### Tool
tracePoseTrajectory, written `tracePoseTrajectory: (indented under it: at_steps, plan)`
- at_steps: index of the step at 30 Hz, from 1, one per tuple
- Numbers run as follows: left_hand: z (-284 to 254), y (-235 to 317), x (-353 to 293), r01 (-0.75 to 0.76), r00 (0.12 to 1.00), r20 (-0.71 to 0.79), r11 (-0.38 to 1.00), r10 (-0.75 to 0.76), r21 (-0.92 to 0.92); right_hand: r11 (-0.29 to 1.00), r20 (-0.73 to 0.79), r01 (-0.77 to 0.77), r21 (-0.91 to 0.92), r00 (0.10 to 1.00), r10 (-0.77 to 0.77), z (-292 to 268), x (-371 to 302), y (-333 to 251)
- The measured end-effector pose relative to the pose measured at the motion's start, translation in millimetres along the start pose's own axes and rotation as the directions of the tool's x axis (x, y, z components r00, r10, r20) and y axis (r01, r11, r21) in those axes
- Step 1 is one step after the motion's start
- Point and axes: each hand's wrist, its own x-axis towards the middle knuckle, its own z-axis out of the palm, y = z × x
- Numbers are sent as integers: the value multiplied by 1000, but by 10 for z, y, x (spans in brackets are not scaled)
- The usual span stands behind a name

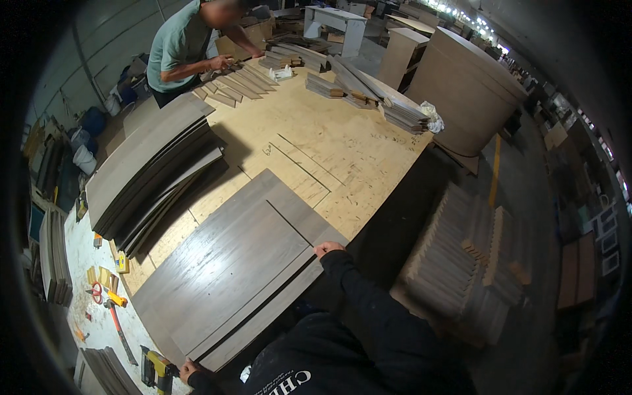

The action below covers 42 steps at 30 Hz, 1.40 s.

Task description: The person assembles wooden panels by aligning thin trim pieces along the edges of larger boards and securing them with a pneumatic nail gun. They repeatedly pick up trim, position it, and fasten it, then stack the finished panels on the workbench.

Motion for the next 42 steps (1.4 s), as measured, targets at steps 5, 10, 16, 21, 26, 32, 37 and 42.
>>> tracePoseTrajectory:
  at_steps: [5,10,16,21,26,32,37,42]
  plan:
    - [-15,258,-106,-213,977,16,955,215,204,999,25,27,18,999,-27,18,71,78]
    - [-94,386,-40,-101,978,195,982,69,161,985,269,175,-13,949,-165,-132,131,94]
    - [29,756,-256,-475,879,203,757,431,449,779,368,525,-344,838,-402,-301,-68,-408]
    - [103,460,-113,-379,925,177,824,335,421,754,287,535,-381,844,-454,-216,-56,-297]
    - [96,608,-145,-328,945,141,861,296,389,785,317,525,-329,844,-432,-207,-22,-306]
    - [93,616,-131,-339,940,163,884,301,323,794,323,521,-312,844,-427,-204,0,-287]
    - [70,621,-132,-353,935,186,840,301,413,807,343,510,-297,846,-409,-177,65,-205]
    - [-64,311,-37,-239,957,184,968,223,72,900,294,420,-120,880,-372,-91,232,11]
